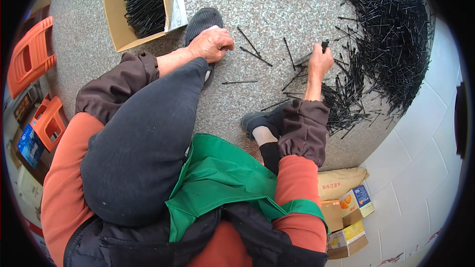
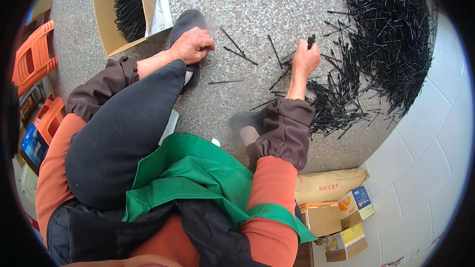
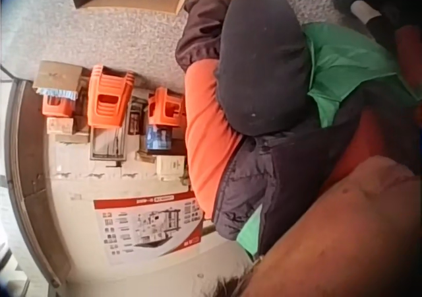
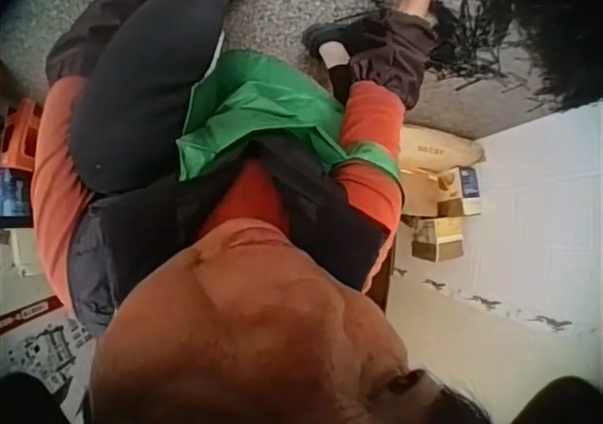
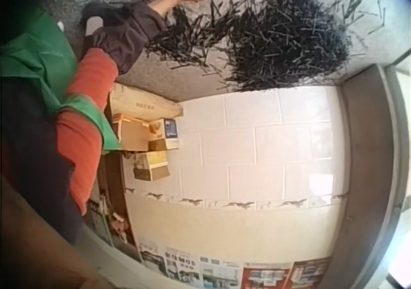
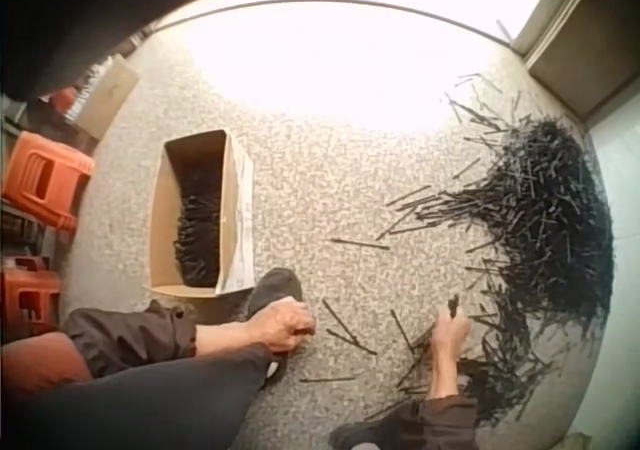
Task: Sorting a large pile of black plastic zip ties on the floor and placing them into cardboard boxes.
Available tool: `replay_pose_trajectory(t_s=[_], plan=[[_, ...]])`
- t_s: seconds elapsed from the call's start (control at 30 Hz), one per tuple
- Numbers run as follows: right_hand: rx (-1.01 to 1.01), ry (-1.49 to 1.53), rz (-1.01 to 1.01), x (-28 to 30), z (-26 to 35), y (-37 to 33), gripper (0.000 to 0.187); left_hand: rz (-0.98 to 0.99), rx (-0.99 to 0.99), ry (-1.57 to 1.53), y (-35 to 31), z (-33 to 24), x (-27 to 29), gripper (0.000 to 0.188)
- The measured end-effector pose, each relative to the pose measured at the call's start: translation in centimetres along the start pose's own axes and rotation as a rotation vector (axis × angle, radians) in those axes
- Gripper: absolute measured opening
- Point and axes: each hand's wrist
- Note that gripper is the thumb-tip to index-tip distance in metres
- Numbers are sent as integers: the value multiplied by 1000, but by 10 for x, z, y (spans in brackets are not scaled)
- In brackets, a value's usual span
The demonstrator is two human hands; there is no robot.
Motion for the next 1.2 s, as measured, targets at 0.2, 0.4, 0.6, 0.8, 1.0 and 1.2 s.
replay_pose_trajectory(t_s=[0.2, 0.4, 0.6, 0.8, 1.0, 1.2], plan=[[263, -197, 312, -10, 14, -55, 20, -6, -3, 0, -1, 1, 1, 12], [59, 81, 243, -23, 8, -77, 21, 14, -9, -7, 3, -2, -1, 12], [-734, 735, -5, 22, -22, -72, 12, 6, 0, 13, 0, -1, 3, 13], [-792, 605, -43, 37, -62, -72, 15, 21, 5, 7, 2, -2, 1, 13], [-173, -77, -173, 29, -52, -80, 35, 26, 23, 42, 1, -2, 4, 8], [-380, 145, -65, 26, -71, -70, 34, 24, 15, 23, 2, -2, 3, 13]])
Point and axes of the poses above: each hand's wrist, its own y-axis towards the middle knuckle, its own x-axis out of the back of the hand, z = x × y, and after that the axes turned 4 degrees about x, right-handed
